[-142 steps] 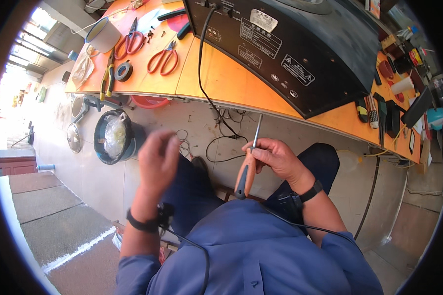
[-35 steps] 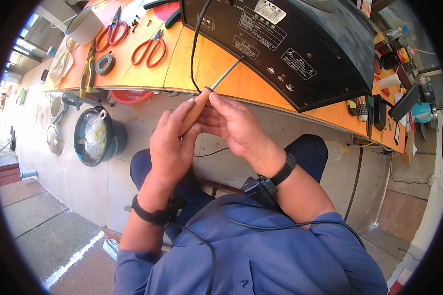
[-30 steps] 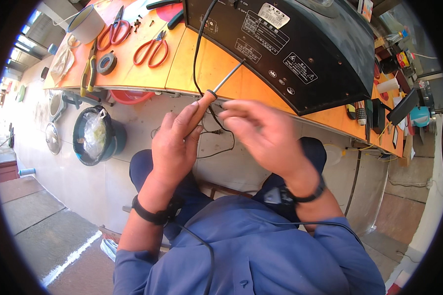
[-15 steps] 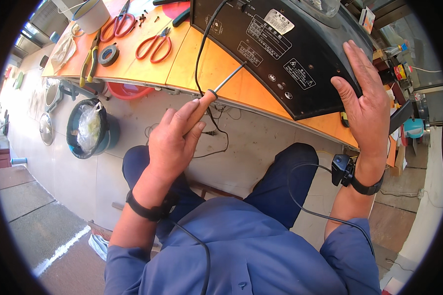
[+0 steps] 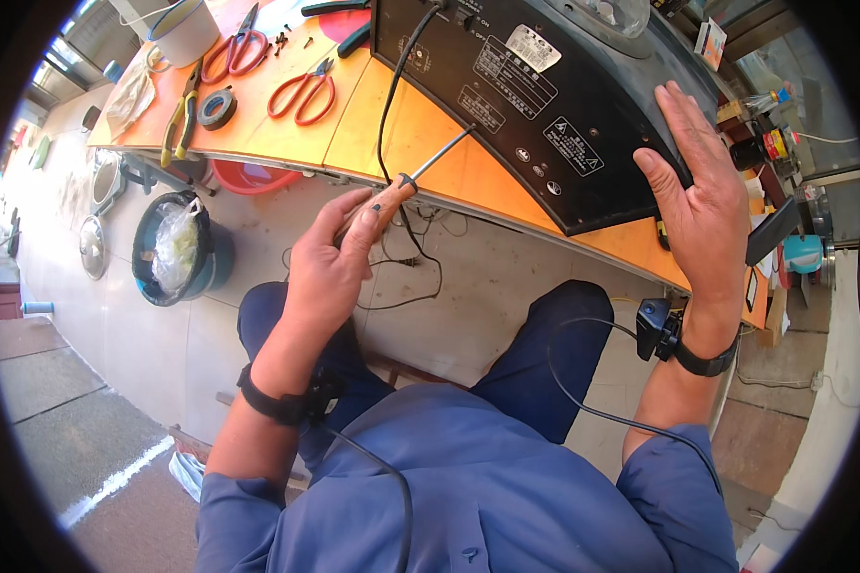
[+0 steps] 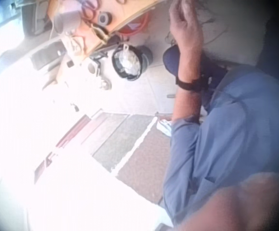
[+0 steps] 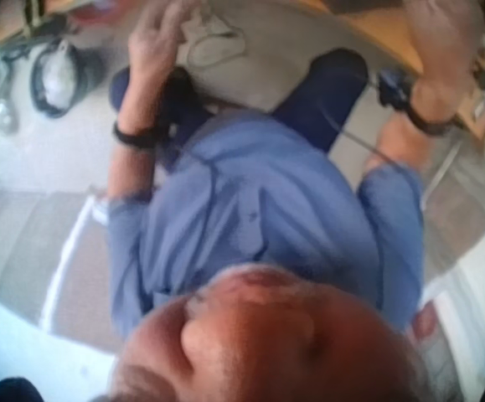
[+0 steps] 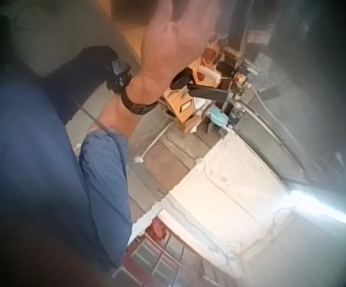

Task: The person uses a screwdriver to remove screws from the back panel of a black electronic device. After removing the screws, they lift off the back cover to reveal the internal circuit board and wiring.

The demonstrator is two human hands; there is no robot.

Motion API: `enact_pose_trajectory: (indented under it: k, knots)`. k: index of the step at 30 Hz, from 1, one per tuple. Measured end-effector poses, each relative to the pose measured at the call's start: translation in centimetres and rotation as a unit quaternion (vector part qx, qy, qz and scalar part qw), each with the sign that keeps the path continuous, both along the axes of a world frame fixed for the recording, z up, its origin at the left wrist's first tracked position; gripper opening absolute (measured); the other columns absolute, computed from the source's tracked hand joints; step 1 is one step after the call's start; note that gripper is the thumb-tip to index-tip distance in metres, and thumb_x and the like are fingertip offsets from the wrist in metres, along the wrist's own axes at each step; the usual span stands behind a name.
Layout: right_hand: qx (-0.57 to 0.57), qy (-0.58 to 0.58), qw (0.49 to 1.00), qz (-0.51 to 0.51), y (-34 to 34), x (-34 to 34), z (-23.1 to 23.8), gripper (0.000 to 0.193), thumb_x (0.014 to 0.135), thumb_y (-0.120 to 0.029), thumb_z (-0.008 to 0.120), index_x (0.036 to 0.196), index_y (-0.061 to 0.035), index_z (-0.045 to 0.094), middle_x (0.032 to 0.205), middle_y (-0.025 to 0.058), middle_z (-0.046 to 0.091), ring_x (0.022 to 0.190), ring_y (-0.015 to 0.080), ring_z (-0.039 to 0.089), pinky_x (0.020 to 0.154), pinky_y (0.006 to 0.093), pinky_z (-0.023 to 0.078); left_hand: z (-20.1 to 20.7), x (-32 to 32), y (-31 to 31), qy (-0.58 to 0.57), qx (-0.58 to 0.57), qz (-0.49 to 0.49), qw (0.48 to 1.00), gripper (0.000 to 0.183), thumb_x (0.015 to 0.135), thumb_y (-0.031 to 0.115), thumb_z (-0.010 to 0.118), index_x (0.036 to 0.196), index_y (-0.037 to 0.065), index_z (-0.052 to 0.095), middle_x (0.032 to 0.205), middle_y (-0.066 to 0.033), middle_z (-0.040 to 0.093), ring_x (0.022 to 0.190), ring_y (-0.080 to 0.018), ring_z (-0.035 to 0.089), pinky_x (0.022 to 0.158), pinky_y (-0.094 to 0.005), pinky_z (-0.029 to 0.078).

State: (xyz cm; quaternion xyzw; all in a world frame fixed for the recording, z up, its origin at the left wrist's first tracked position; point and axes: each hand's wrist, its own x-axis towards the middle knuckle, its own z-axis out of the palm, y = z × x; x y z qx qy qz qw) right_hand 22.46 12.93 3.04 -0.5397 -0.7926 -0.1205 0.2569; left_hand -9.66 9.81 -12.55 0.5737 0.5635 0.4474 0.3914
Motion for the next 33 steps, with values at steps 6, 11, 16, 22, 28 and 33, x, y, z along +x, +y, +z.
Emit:
enact_pose_trajectory:
  k: [6, 11, 16, 22, 28, 33]
  knots:
    - [0.012, -0.009, 1.0, 0.003, 0.0, 0.1, -0.2, 0.052, 0.09, -0.027, 0.077, 0.138, -0.0112, 0.065, 0.142, 0.0168, 0.063, 0.135, 0.0363, 0.056, 0.109, 0.0411, 0.045, 0.2, 0.3, 0.6, 0.239, 0.174, -0.017, 0.955, 0.032, 0.108, 0.023, 0.055, 0.125, -0.003, 0.063, 0.094, -0.0068, 0.073, 0.072, -0.0169, 0.067, 0.063, -0.0356, 0.054]
    - [0.015, 0.009, 1.0, 0.012, 0.2, 0.2, -0.4, 0.051, 0.09, -0.027, 0.078, 0.137, -0.0111, 0.065, 0.141, 0.0168, 0.064, 0.134, 0.0364, 0.057, 0.111, 0.0427, 0.044, 2.5, -0.6, 1.2, -0.228, -0.231, -0.074, 0.943, 0.034, 0.11, 0.023, 0.048, 0.124, -0.004, 0.064, 0.099, -0.0055, 0.074, 0.068, -0.0109, 0.06, 0.063, -0.0261, 0.052]
    - [0.014, 0.0, 1.0, 0.001, 0.0, 0.2, -0.2, 0.051, 0.09, -0.028, 0.078, 0.137, -0.0119, 0.066, 0.14, 0.0159, 0.064, 0.135, 0.0359, 0.057, 0.113, 0.0457, 0.041, 1.9, 0.1, 0.8, -0.052, -0.071, -0.014, 0.996, 0.034, 0.108, 0.026, 0.053, 0.124, -0.001, 0.065, 0.09, -0.0039, 0.068, 0.075, -0.0073, 0.06, 0.062, -0.0279, 0.052]
    - [0.02, -0.012, 1.0, -0.004, 0.1, 0.4, -0.4, 0.051, 0.091, -0.029, 0.077, 0.138, -0.0124, 0.065, 0.141, 0.0146, 0.064, 0.134, 0.0338, 0.057, 0.111, 0.0423, 0.043, 1.6, 0.0, 1.4, 0.355, 0.319, -0.032, 0.878, 0.036, 0.107, 0.03, 0.057, 0.122, -0.001, 0.066, 0.086, -0.0028, 0.066, 0.069, -0.0073, 0.059, 0.058, -0.0259, 0.05]
    - [0.029, -0.023, 0.999, -0.012, 0.2, 0.4, -0.4, 0.051, 0.092, -0.031, 0.076, 0.138, -0.0124, 0.065, 0.142, 0.0136, 0.063, 0.134, 0.032, 0.058, 0.109, 0.0399, 0.046, 2.0, -0.3, 1.3, -0.299, -0.303, -0.076, 0.901, 0.033, 0.106, 0.034, 0.059, 0.113, 0.003, 0.067, 0.085, -0.0017, 0.065, 0.051, -0.0041, 0.042, 0.049, -0.0168, 0.034]
    - [0.051, -0.03, 0.998, -0.009, 0.2, 0.4, -0.5, 0.053, 0.088, -0.037, 0.078, 0.134, -0.0148, 0.068, 0.138, 0.0122, 0.066, 0.13, 0.0347, 0.06, 0.107, 0.0461, 0.049, 1.0, -0.3, 1.1, 0.311, 0.225, -0.012, 0.923, 0.039, 0.09, 0.021, 0.078, 0.12, 0.003, 0.06, 0.094, -0.0157, 0.068, 0.081, -0.0325, 0.07, 0.065, -0.0426, 0.055]
